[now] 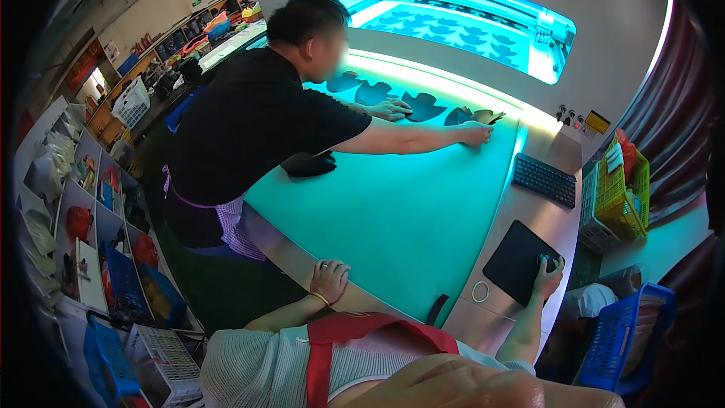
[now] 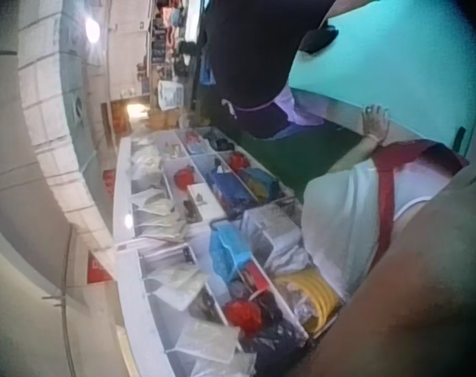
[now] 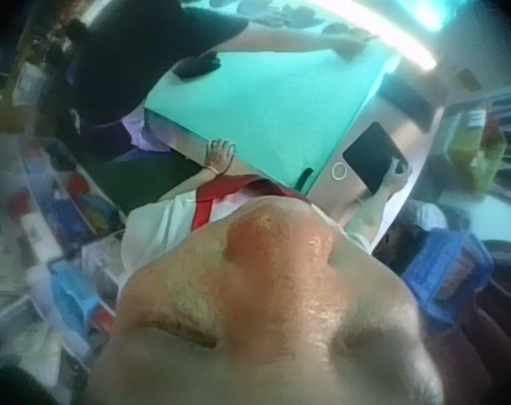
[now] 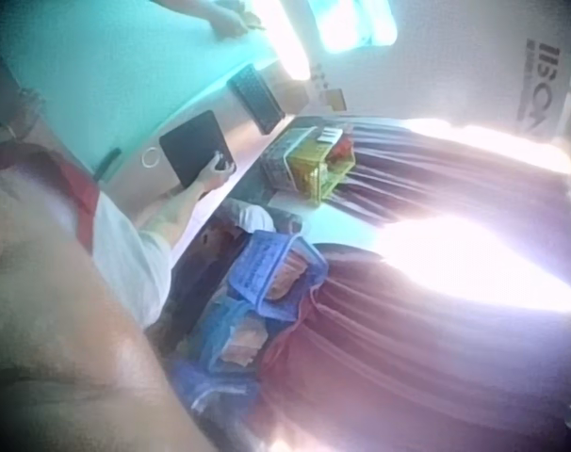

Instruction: The person places black shoe-upper components onto a light table for scanning or processing and then removes them once finished.

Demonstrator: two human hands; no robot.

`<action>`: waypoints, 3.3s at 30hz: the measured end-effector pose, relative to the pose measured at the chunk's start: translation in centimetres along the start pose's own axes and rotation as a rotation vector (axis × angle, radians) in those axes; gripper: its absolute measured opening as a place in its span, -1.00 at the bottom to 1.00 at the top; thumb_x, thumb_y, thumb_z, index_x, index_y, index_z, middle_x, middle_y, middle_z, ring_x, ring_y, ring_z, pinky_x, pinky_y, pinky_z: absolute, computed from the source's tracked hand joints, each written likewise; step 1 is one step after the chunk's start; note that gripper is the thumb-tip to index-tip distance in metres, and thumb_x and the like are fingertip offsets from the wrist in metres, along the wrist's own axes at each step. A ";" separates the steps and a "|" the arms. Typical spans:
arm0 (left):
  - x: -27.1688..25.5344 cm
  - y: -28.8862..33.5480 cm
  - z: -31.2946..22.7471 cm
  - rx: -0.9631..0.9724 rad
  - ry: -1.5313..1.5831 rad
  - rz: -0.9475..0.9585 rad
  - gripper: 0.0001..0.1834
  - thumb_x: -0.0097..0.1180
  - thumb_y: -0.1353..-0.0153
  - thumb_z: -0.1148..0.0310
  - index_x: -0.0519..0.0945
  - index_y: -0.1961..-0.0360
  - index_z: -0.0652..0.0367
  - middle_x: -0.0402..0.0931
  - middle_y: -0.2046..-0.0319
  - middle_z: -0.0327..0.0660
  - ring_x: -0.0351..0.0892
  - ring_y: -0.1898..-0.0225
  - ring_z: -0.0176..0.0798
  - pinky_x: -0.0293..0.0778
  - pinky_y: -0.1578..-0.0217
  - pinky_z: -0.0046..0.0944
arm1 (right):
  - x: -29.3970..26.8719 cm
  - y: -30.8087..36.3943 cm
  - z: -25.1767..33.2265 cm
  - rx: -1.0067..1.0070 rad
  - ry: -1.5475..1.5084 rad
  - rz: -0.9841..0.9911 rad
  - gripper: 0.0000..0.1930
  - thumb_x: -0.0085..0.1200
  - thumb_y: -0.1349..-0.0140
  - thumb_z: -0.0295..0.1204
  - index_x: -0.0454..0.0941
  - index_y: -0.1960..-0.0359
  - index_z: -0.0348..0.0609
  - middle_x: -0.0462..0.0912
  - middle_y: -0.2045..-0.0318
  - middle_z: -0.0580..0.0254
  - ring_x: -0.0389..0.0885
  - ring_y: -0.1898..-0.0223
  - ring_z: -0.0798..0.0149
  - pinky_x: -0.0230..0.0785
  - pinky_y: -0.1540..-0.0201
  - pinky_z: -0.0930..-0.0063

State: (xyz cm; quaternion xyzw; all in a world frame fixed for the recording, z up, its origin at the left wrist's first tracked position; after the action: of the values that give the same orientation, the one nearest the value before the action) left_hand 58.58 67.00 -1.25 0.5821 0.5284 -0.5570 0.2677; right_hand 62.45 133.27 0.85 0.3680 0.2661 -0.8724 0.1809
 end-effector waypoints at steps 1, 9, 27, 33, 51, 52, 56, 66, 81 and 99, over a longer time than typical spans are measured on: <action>-0.1 0.0 0.0 -0.004 0.005 -0.013 -0.82 0.09 -0.26 0.29 0.60 0.12 -0.05 0.52 0.13 -0.24 0.50 0.02 -0.13 0.22 -0.16 -0.01 | -0.1 0.0 0.3 -0.013 -0.010 0.000 -0.37 0.27 -0.22 -0.12 0.41 -0.28 -0.07 0.66 -0.06 0.11 0.56 -0.11 -0.01 0.37 -0.21 0.14; 0.0 0.1 0.0 -0.007 -0.002 -0.005 -0.82 0.07 -0.27 0.28 0.60 0.13 -0.06 0.53 0.14 -0.26 0.51 0.02 -0.16 0.21 -0.15 -0.02 | 0.1 0.0 -0.2 -0.009 -0.002 -0.010 -0.36 0.28 -0.21 -0.12 0.42 -0.27 -0.08 0.66 -0.05 0.12 0.55 -0.12 0.00 0.37 -0.21 0.14; 0.6 0.9 0.1 -0.012 -0.025 0.014 -0.80 0.06 -0.30 0.22 0.61 0.11 -0.06 0.53 0.11 -0.24 0.48 -0.03 -0.15 0.21 -0.20 -0.02 | -0.4 0.5 -0.7 0.023 0.014 0.013 -0.36 0.24 -0.23 -0.09 0.39 -0.29 -0.08 0.64 -0.09 0.14 0.52 -0.16 -0.01 0.33 -0.25 0.12; 0.9 1.3 0.1 -0.002 -0.087 0.012 -0.75 0.05 -0.32 0.18 0.60 0.05 -0.06 0.53 0.06 -0.19 0.47 -0.06 -0.09 0.22 -0.19 0.01 | 2.4 -1.4 -3.8 0.007 -0.284 -0.022 -0.29 0.17 -0.32 -0.03 0.29 -0.34 -0.24 0.60 -0.11 0.00 0.54 -0.17 0.03 0.32 -0.27 0.19; 1.6 -23.2 45.8 -0.901 0.544 -0.147 -0.12 0.44 -0.01 -0.08 0.48 -0.25 0.26 0.54 -0.14 0.12 0.47 -0.25 0.05 0.41 -0.22 -0.03 | 23.7 24.0 34.2 0.071 -0.755 1.039 -0.68 0.10 -0.41 -0.31 0.56 -0.10 -0.21 0.72 0.11 0.20 0.66 0.05 0.32 0.48 0.00 0.40; 2.4 -26.0 45.3 -0.882 0.566 -0.114 -0.12 0.44 -0.01 -0.08 0.48 -0.25 0.26 0.54 -0.14 0.12 0.47 -0.25 0.05 0.41 -0.22 -0.03 | 25.9 26.4 36.4 -0.013 -0.723 1.073 -0.63 0.13 -0.40 -0.29 0.53 -0.14 -0.21 0.71 0.07 0.16 0.66 0.00 0.29 0.48 -0.05 0.37; 3.5 -30.3 46.2 -0.827 0.227 0.246 0.09 0.49 0.10 -0.17 0.35 -0.34 0.28 0.37 -0.30 0.16 0.41 -0.30 0.10 0.38 -0.27 -0.02 | 32.1 32.2 47.5 -0.101 -0.642 1.131 -0.41 0.19 -0.35 -0.19 0.35 -0.31 -0.21 0.57 -0.18 0.04 0.61 -0.13 0.16 0.43 -0.18 0.28; 6.0 -24.3 24.2 -0.003 0.572 0.255 -0.41 0.32 -0.11 0.28 0.47 -0.17 0.19 0.43 -0.15 0.01 0.36 -0.23 0.09 0.28 -0.24 0.03 | 36.3 34.8 57.7 -0.606 0.057 0.893 -0.24 -0.22 -0.40 0.21 0.14 -0.50 0.09 0.11 -0.51 0.04 -0.07 -0.54 -0.11 -0.25 -0.50 -0.17; 8.5 -29.5 6.6 0.586 0.146 0.468 -0.20 0.04 -0.35 -0.09 0.19 -0.46 0.13 0.02 -0.49 0.05 -0.08 -0.54 0.09 -0.15 -0.44 0.26 | 27.9 16.5 36.6 -0.611 0.271 0.556 -0.24 -0.04 -0.34 0.15 0.16 -0.49 0.10 0.12 -0.51 0.22 -0.05 -0.55 0.07 -0.25 -0.51 -0.14; 14.8 -48.4 2.8 0.345 -0.096 0.198 -0.24 -0.07 -0.38 -0.21 0.25 -0.44 0.02 0.08 -0.48 -0.07 -0.07 -0.52 0.14 -0.14 -0.42 0.33 | 32.0 3.3 34.9 -0.806 0.381 0.568 -0.24 -0.11 -0.31 0.29 0.19 -0.48 0.32 0.09 -0.53 0.38 -0.06 -0.56 0.15 -0.31 -0.54 -0.12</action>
State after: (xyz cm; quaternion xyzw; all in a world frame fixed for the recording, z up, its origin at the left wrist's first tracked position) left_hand 10.72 83.59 -2.32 0.6414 0.3518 -0.6372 0.2424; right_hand 23.86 106.00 -3.33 0.4788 0.4983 -0.5353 0.4857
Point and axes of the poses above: each hand's wrist, its own y-axis away from the middle knuckle, its own x-axis out of the palm, z = x × y, the point moved 8 cm from there along -y, towards the middle knuckle
